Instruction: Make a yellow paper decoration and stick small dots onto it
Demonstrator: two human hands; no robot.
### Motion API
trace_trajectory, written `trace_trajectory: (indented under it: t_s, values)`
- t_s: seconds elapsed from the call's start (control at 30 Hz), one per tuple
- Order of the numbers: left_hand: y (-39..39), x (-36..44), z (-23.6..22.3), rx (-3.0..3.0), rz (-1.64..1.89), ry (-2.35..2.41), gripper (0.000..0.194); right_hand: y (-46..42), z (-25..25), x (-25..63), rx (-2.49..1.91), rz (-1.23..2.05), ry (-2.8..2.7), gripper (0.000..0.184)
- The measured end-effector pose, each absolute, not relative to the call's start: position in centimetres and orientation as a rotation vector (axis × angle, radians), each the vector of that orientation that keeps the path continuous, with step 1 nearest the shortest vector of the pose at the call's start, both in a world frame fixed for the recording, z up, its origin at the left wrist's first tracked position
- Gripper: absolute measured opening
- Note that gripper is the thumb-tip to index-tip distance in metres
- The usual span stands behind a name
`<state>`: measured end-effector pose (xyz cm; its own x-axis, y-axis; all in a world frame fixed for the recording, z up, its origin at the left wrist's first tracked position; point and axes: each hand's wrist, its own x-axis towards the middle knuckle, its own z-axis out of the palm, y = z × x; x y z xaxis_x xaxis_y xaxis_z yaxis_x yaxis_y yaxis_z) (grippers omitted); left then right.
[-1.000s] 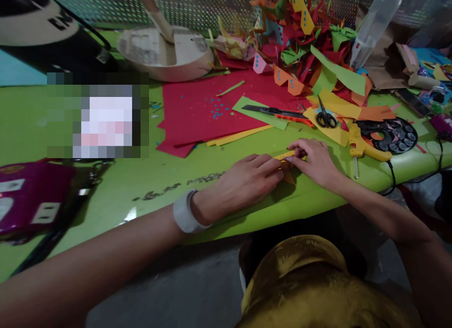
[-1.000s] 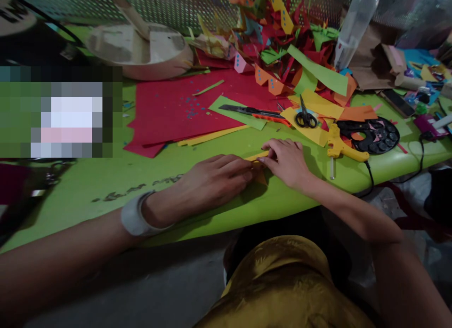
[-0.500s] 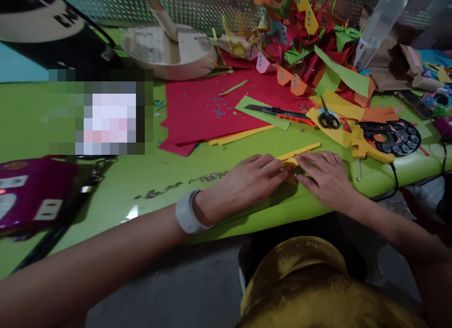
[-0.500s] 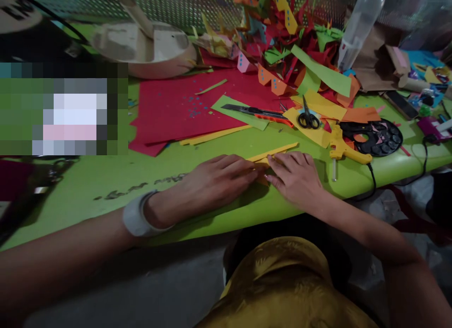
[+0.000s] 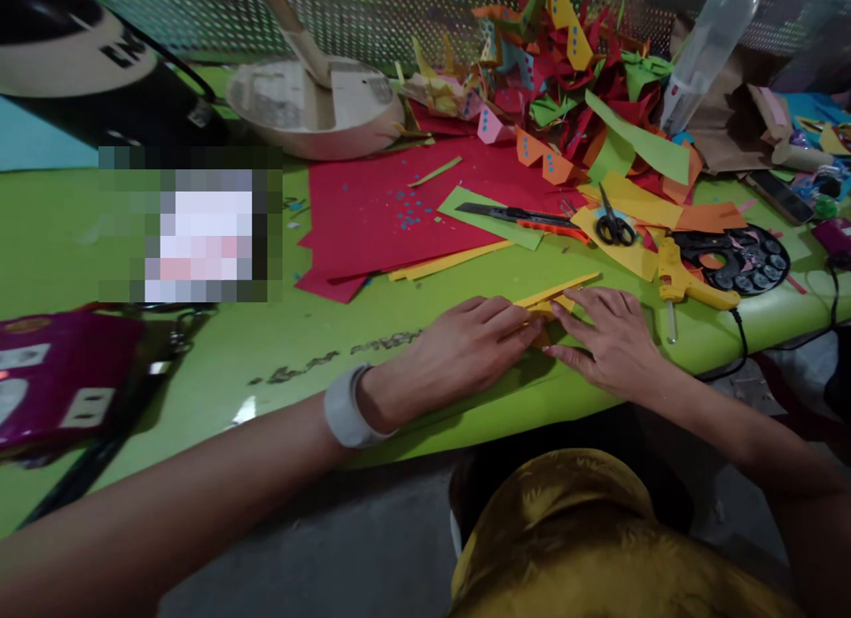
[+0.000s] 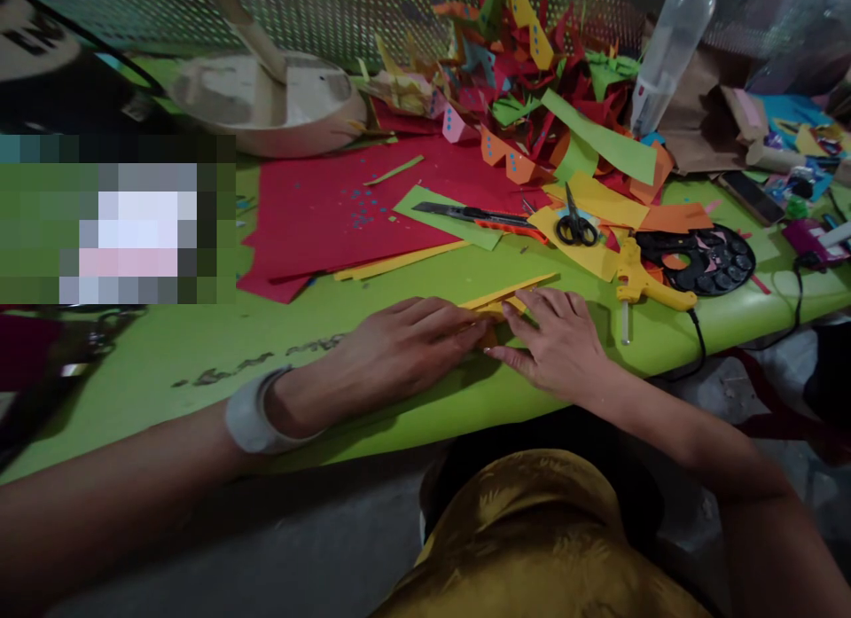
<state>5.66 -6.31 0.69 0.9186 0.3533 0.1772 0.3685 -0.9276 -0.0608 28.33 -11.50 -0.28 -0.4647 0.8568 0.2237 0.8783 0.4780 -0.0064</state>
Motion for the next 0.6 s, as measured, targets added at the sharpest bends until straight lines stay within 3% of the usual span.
trace_trajectory:
  t_s: [0.6]
  values:
    - [-6.22, 5.48, 0.34, -2.980, -0.310, -0.537, 0.027, -10.92, 0.11, 29.11, -1.436, -0.188, -2.607, 0.066]
